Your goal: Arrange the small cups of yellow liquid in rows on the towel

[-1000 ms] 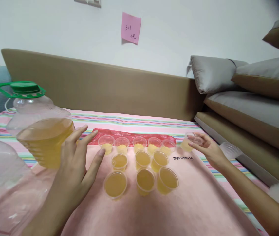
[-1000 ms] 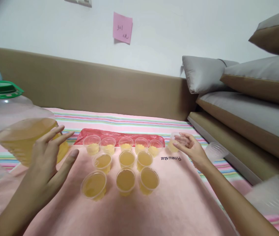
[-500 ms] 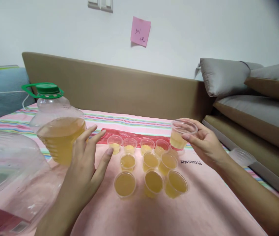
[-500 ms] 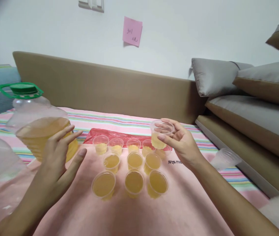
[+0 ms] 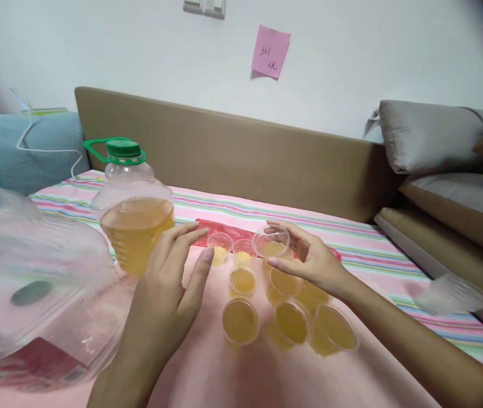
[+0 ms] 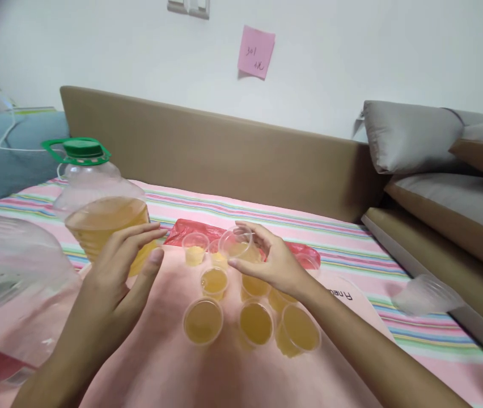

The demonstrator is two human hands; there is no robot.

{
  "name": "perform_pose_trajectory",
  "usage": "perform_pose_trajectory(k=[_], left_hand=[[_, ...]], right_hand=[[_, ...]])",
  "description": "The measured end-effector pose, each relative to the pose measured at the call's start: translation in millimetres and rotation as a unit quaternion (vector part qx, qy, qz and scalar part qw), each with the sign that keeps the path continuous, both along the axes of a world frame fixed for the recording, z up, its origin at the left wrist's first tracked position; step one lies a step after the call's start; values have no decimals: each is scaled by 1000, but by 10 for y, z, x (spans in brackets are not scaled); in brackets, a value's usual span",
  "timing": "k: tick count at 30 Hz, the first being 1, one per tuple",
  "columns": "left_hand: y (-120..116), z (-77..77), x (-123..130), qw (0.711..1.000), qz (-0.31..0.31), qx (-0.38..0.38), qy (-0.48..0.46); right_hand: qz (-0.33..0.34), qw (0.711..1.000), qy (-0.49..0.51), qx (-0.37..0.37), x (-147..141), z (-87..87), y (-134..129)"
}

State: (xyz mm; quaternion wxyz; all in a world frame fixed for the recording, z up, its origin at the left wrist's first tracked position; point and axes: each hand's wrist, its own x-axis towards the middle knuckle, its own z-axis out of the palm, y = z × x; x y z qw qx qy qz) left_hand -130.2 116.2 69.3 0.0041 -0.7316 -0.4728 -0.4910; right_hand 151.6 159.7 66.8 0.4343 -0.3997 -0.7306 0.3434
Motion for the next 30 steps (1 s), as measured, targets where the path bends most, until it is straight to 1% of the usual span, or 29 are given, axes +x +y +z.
perform_pose_trajectory(k=[4, 9, 17, 30], left_hand=[[-4, -6, 4, 1000, -1, -1, -8], [-1, -9, 9, 1000, 0, -3, -7], [4, -11, 9, 1000, -2, -1, -4], [-7, 7, 20, 1000, -10, -3, -20]], right_hand=[[-3, 998, -60, 22, -42, -25, 13], [-1, 995, -99, 31, -71, -9, 12], [-7, 985, -158, 74, -53, 27, -5], [4, 979, -188, 74, -103, -14, -30]])
